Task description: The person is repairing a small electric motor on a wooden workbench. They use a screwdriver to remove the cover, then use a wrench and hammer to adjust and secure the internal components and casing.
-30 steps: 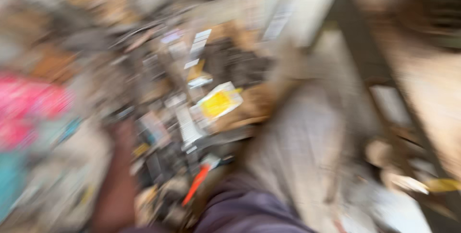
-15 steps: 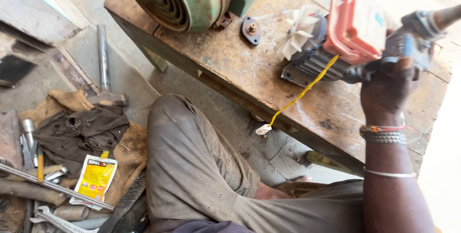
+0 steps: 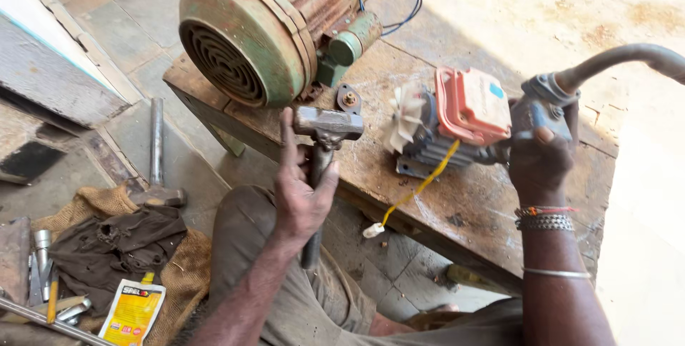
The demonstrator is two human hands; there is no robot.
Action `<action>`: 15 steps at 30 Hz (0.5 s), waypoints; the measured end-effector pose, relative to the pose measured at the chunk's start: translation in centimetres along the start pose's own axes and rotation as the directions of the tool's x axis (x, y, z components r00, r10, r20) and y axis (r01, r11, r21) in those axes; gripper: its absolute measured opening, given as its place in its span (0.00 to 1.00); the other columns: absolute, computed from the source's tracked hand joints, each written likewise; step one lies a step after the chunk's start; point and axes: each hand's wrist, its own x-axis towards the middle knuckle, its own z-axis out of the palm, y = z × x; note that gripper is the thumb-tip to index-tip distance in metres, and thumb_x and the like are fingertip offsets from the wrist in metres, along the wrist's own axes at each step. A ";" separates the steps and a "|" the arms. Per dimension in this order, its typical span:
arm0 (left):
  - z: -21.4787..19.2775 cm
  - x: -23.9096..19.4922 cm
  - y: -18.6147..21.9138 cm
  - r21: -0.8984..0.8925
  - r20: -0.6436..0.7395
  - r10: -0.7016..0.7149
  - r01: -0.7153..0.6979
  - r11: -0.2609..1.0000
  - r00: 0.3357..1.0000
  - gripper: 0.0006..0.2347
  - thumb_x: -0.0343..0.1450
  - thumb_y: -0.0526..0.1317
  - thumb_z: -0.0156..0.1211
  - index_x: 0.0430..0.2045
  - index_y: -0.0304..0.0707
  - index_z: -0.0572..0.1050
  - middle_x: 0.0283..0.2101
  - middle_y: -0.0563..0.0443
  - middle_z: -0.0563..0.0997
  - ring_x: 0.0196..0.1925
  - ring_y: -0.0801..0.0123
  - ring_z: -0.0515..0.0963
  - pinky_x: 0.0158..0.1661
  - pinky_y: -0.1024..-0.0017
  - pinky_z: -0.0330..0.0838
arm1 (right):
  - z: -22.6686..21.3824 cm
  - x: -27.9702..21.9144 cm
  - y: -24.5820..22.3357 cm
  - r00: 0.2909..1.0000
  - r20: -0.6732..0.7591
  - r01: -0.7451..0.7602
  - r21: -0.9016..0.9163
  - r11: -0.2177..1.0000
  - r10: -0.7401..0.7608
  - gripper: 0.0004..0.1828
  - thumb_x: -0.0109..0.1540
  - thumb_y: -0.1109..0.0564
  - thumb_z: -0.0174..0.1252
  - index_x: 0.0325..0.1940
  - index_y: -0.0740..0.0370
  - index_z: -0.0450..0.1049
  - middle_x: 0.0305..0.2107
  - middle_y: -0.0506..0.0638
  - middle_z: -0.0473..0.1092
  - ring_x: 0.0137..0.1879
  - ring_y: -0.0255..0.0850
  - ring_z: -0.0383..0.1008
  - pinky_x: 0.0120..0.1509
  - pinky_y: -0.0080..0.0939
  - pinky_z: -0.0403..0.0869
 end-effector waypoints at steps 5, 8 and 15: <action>1.7 -0.1 -1.4 -0.111 -0.047 -0.074 0.069 0.991 0.996 0.41 0.72 0.28 0.59 0.77 0.35 0.35 0.36 0.51 0.77 0.32 0.79 0.78 0.29 0.82 0.77 | 0.1 -0.4 -0.8 0.999 0.039 -0.013 0.002 1.000 0.013 0.45 0.60 0.52 0.69 0.76 0.61 0.56 0.56 0.55 0.64 0.63 0.49 0.72 0.79 0.53 0.73; 2.8 -0.9 -2.2 -0.227 -0.145 -0.135 0.100 0.969 0.980 0.42 0.71 0.28 0.58 0.77 0.35 0.34 0.36 0.50 0.76 0.31 0.79 0.78 0.29 0.82 0.77 | 0.3 -0.7 -0.9 0.999 0.046 -0.020 -0.027 0.999 0.021 0.45 0.59 0.52 0.68 0.76 0.61 0.56 0.57 0.56 0.65 0.66 0.51 0.72 0.78 0.54 0.72; 5.1 -0.1 -2.5 -0.227 -0.045 -0.090 0.077 0.971 0.995 0.41 0.72 0.27 0.58 0.77 0.36 0.35 0.39 0.49 0.77 0.34 0.78 0.80 0.33 0.80 0.78 | 0.9 -0.6 -1.6 0.998 0.062 -0.019 -0.021 1.000 0.020 0.46 0.58 0.53 0.70 0.76 0.61 0.55 0.57 0.56 0.65 0.65 0.51 0.71 0.77 0.55 0.72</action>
